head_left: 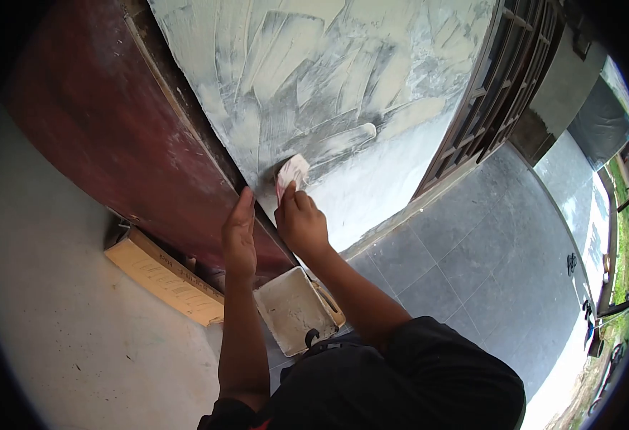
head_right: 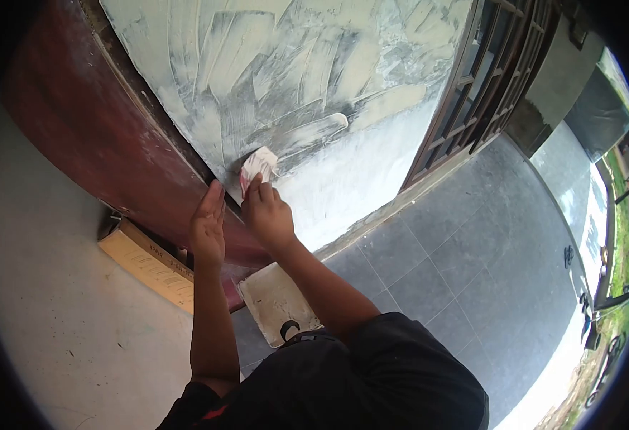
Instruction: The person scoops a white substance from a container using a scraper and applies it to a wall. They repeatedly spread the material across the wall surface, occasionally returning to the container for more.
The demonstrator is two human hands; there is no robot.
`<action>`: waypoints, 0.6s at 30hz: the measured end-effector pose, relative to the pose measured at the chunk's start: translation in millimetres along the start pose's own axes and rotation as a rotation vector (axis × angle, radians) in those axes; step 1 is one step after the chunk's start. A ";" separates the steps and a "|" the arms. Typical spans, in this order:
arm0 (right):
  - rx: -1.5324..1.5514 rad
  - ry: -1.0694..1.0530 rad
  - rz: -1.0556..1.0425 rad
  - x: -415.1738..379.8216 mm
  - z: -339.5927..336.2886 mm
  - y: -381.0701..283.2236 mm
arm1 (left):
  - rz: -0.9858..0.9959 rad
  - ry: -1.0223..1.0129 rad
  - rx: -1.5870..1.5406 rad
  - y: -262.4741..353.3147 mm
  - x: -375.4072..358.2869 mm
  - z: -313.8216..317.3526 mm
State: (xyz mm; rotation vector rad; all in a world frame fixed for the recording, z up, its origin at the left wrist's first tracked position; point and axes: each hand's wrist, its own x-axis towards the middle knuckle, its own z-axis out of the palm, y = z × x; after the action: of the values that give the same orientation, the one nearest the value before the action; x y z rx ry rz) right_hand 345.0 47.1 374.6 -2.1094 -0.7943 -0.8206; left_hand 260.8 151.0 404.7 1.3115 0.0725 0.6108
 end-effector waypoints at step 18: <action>0.071 -0.186 0.176 -4.9 -37.8 11.2 | 0.040 -0.009 -0.009 -7.6 -1.0 -4.4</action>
State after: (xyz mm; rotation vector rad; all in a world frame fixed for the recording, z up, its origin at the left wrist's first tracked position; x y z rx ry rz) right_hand 339.0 9.7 386.7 -2.1774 -0.7098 -0.5022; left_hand 261.1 153.5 396.2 1.3092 0.0355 0.6387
